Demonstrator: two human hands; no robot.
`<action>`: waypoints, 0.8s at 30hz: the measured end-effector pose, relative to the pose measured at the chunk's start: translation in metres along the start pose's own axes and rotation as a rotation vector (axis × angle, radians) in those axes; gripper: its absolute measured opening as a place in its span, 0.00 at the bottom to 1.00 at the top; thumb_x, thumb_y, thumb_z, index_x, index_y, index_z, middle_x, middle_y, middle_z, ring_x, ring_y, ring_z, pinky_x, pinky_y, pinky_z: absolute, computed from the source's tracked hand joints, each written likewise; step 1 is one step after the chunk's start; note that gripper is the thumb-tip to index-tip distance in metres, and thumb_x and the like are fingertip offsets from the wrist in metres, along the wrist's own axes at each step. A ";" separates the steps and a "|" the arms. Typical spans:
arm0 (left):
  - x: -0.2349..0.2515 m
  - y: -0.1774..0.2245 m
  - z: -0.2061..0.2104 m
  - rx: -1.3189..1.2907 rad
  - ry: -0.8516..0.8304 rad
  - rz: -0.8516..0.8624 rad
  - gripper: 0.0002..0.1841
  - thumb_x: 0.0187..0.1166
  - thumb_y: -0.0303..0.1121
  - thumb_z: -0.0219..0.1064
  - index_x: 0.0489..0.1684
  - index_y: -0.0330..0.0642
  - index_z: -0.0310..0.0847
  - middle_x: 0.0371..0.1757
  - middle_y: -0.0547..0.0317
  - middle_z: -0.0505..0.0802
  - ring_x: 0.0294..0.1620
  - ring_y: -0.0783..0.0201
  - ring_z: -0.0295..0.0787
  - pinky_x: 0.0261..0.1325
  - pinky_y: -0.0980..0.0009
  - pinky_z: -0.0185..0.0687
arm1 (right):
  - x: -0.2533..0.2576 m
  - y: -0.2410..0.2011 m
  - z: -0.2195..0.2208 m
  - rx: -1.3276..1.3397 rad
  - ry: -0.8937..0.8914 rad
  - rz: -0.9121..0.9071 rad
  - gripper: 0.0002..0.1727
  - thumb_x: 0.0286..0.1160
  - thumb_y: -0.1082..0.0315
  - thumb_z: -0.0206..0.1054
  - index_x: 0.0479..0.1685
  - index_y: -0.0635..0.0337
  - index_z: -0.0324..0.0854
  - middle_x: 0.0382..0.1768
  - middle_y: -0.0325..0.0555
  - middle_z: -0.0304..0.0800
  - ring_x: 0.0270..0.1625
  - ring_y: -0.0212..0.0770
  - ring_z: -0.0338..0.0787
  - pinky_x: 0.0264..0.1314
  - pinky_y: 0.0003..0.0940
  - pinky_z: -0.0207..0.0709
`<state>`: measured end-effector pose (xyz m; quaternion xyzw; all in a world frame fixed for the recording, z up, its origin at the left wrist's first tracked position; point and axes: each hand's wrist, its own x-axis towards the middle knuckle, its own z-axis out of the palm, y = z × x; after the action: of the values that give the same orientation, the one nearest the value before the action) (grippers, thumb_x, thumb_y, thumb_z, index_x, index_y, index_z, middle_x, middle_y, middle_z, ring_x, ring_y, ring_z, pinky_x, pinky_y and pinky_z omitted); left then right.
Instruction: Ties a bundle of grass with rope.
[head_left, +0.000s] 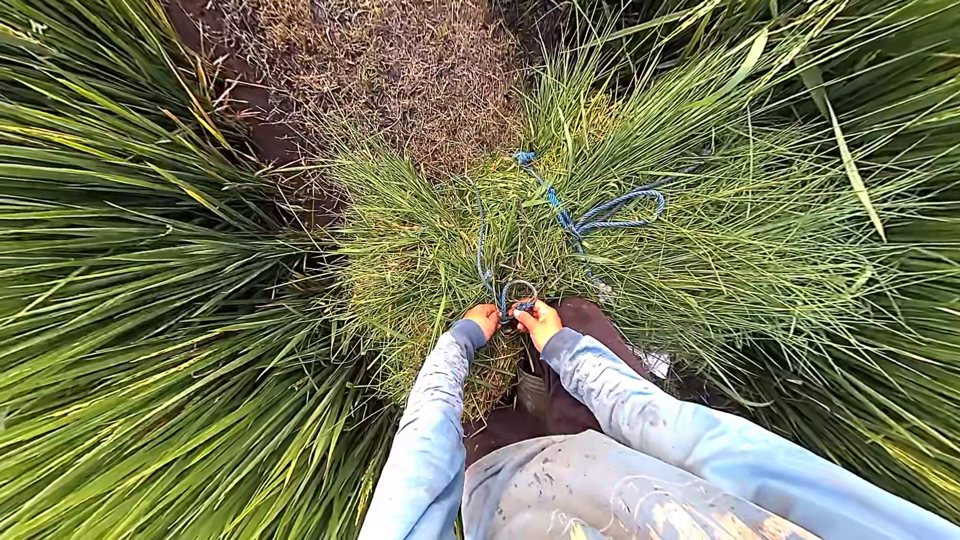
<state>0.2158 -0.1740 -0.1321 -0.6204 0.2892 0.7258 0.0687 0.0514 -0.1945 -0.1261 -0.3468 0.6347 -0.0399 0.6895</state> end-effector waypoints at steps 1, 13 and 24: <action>0.000 0.001 0.000 0.001 0.000 0.000 0.20 0.97 0.36 0.43 0.66 0.32 0.78 0.52 0.45 0.86 0.45 0.59 0.80 0.57 0.60 0.75 | 0.000 0.001 0.000 0.011 0.007 -0.015 0.13 0.83 0.77 0.64 0.61 0.75 0.78 0.44 0.50 0.90 0.32 0.27 0.84 0.41 0.21 0.80; 0.003 -0.001 0.001 0.004 0.013 0.012 0.21 0.96 0.35 0.44 0.68 0.31 0.78 0.60 0.39 0.87 0.57 0.53 0.84 0.67 0.54 0.75 | -0.001 -0.003 -0.011 -0.180 -0.164 -0.051 0.16 0.73 0.83 0.62 0.60 0.73 0.79 0.59 0.58 0.87 0.49 0.39 0.89 0.53 0.33 0.83; 0.004 -0.002 0.000 0.030 0.009 -0.002 0.21 0.96 0.37 0.44 0.67 0.32 0.79 0.59 0.40 0.87 0.55 0.52 0.84 0.65 0.53 0.75 | -0.006 -0.011 -0.008 -0.304 -0.119 0.032 0.18 0.84 0.81 0.54 0.68 0.68 0.79 0.61 0.57 0.88 0.53 0.41 0.92 0.59 0.36 0.86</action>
<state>0.2159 -0.1741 -0.1369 -0.6230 0.2997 0.7184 0.0777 0.0476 -0.2032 -0.1144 -0.4385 0.5968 0.0883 0.6661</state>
